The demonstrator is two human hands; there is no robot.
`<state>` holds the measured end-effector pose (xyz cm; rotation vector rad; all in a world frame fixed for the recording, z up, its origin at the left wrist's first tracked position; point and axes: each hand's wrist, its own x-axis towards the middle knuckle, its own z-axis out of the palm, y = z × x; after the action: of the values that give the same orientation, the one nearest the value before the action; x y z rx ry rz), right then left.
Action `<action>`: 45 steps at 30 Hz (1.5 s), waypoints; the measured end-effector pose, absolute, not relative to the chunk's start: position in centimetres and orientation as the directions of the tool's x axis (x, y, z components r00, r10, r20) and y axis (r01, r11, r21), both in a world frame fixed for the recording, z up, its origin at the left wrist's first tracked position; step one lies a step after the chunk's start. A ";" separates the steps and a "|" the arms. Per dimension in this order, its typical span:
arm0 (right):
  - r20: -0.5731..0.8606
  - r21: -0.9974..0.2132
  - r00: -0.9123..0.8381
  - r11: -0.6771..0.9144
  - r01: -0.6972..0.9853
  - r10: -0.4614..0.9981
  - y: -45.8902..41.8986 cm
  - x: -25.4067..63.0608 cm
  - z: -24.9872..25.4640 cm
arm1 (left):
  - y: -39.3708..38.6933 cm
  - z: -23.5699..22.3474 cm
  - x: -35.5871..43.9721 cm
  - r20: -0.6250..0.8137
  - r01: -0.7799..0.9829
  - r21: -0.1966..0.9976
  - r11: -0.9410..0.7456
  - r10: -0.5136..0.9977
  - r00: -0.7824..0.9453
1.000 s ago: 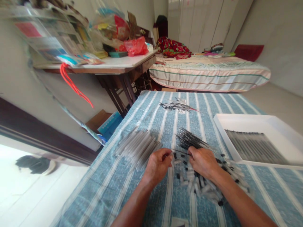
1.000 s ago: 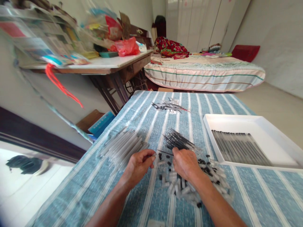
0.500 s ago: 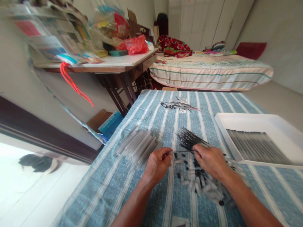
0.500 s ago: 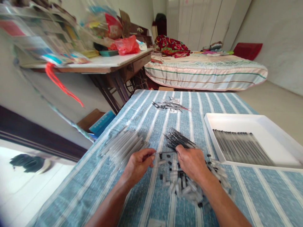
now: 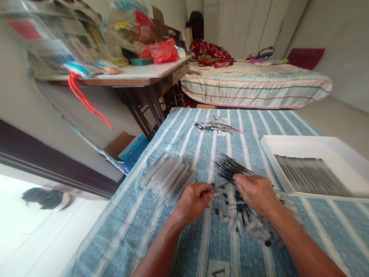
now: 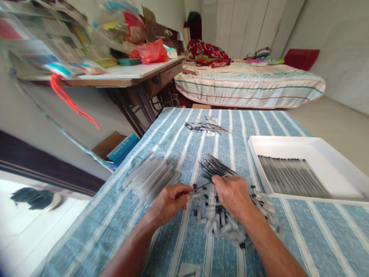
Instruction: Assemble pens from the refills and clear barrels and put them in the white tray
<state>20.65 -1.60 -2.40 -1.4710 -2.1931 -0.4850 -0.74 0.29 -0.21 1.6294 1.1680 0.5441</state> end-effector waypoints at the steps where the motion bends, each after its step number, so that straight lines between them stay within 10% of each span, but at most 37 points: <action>1: 0.553 0.033 -0.334 0.380 0.924 0.764 -1.6 20.6 -2.4 | 0.3 0.0 -0.7 -0.208 0.413 0.911 0.007 0.872 0.443; 20: 0.691 -0.282 -0.284 0.610 0.741 0.665 -3.3 17.3 -1.4 | 0.0 0.4 -0.5 -0.177 0.118 0.983 0.143 0.914 0.364; 24: 0.510 -0.402 -0.136 0.376 0.835 0.849 -2.4 18.0 -2.1 | 0.1 0.5 -0.8 -0.111 -0.141 0.978 0.152 0.958 0.264; 32: 0.052 -0.224 -0.246 0.252 0.941 0.968 -1.1 17.1 -2.8 | -0.3 0.6 -0.6 -0.100 -0.184 0.969 0.163 0.945 0.310; 40: 0.111 -0.920 -0.155 0.161 0.358 0.982 -1.6 18.4 -2.3 | -0.4 1.0 -0.6 -0.060 -0.027 0.997 0.078 0.912 0.406; 45: 0.161 -0.984 -0.138 0.170 0.059 0.977 -2.1 18.9 -1.7 | -0.4 0.8 -0.4 -0.026 0.010 1.000 0.025 0.880 0.475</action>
<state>18.90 -2.11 -1.70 -1.0688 -1.4329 1.1448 -0.38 -0.37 0.83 1.3870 0.8523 0.8184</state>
